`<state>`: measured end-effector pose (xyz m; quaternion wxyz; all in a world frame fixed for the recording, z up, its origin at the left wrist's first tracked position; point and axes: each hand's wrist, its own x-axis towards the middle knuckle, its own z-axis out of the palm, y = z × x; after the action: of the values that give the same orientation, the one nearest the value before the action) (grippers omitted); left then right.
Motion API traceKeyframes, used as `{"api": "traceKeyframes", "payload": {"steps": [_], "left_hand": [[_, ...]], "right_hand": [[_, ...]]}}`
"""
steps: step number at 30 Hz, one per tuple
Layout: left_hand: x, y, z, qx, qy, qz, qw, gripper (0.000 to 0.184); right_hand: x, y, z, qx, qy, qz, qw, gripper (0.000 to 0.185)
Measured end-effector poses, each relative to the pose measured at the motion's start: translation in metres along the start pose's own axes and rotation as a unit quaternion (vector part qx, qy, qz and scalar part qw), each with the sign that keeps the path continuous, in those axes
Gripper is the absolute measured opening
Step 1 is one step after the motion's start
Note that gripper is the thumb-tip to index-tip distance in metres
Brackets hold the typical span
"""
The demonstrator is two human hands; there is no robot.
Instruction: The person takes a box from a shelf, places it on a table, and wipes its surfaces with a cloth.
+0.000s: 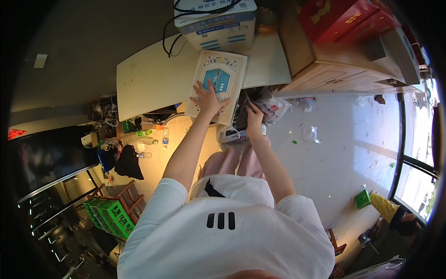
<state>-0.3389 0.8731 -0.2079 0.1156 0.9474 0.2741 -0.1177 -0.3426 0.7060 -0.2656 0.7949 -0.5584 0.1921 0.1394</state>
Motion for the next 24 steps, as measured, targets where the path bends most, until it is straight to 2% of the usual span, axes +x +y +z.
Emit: {"api": "traceKeyframes", "payload": {"steps": [1, 3, 4, 5, 7, 8, 9, 10, 11, 14, 16, 17, 19, 21, 23, 24], "left_hand": [[0.0, 0.001, 0.0, 0.001, 0.0, 0.0, 1.0, 0.126], [-0.002, 0.002, -0.004, -0.014, 0.0, 0.0, 1.0, 0.126], [-0.002, 0.001, -0.004, -0.012, 0.001, 0.0, 1.0, 0.126], [-0.001, 0.002, -0.005, -0.003, -0.004, 0.0, 1.0, 0.126], [0.0, 0.001, -0.004, 0.005, -0.009, 0.001, 1.0, 0.126], [0.0, 0.001, -0.002, 0.007, -0.005, 0.0, 1.0, 0.126], [0.0, 0.001, 0.0, 0.007, -0.001, -0.001, 1.0, 0.126], [0.0, 0.002, 0.001, 0.003, -0.002, 0.0, 1.0, 0.126], [-0.001, 0.002, 0.001, 0.002, -0.001, 0.0, 1.0, 0.125], [0.0, 0.002, -0.004, 0.004, -0.001, -0.001, 1.0, 0.125], [-0.001, 0.002, -0.004, 0.005, -0.009, -0.004, 1.0, 0.125], [-0.001, 0.002, -0.003, 0.002, -0.005, -0.002, 1.0, 0.125], [-0.003, 0.001, -0.004, 0.0, -0.001, -0.002, 1.0, 0.125], [-0.003, 0.002, -0.007, -0.022, 0.008, 0.004, 1.0, 0.124], [-0.005, 0.004, -0.008, -0.021, 0.009, 0.002, 1.0, 0.124], [-0.007, 0.005, -0.009, -0.017, 0.009, 0.001, 1.0, 0.124]], "right_hand": [[0.011, -0.01, 0.011, -0.014, 0.006, -0.045, 0.999, 0.026], [0.036, 0.002, 0.03, -0.099, -0.004, -0.059, 0.993, 0.028], [0.031, 0.007, 0.04, -0.15, 0.046, -0.077, 0.985, 0.031], [0.021, 0.01, 0.041, -0.192, 0.101, -0.048, 0.975, 0.03], [0.015, 0.042, 0.029, -0.171, 0.083, -0.038, 0.981, 0.028], [0.011, 0.065, 0.016, -0.212, 0.08, -0.042, 0.973, 0.027], [0.009, 0.093, -0.004, -0.17, 0.029, -0.019, 0.985, 0.028], [-0.012, 0.083, -0.009, -0.229, 0.023, 0.014, 0.973, 0.027], [-0.005, 0.123, -0.027, -0.178, 0.028, 0.115, 0.977, 0.029], [-0.029, 0.091, -0.026, -0.17, 0.033, 0.129, 0.976, 0.028], [-0.049, 0.033, -0.009, -0.185, 0.064, -0.072, 0.978, 0.029], [-0.058, 0.012, -0.001, -0.187, 0.063, -0.071, 0.978, 0.029], [-0.074, -0.018, 0.018, -0.265, -0.024, -0.283, 0.921, 0.034], [-0.088, -0.021, 0.022, -0.36, -0.146, -0.308, 0.868, 0.042], [-0.088, -0.006, 0.011, -0.468, -0.206, -0.373, 0.774, 0.046], [-0.089, -0.006, 0.004, -0.458, -0.197, -0.365, 0.787, 0.046]]}}
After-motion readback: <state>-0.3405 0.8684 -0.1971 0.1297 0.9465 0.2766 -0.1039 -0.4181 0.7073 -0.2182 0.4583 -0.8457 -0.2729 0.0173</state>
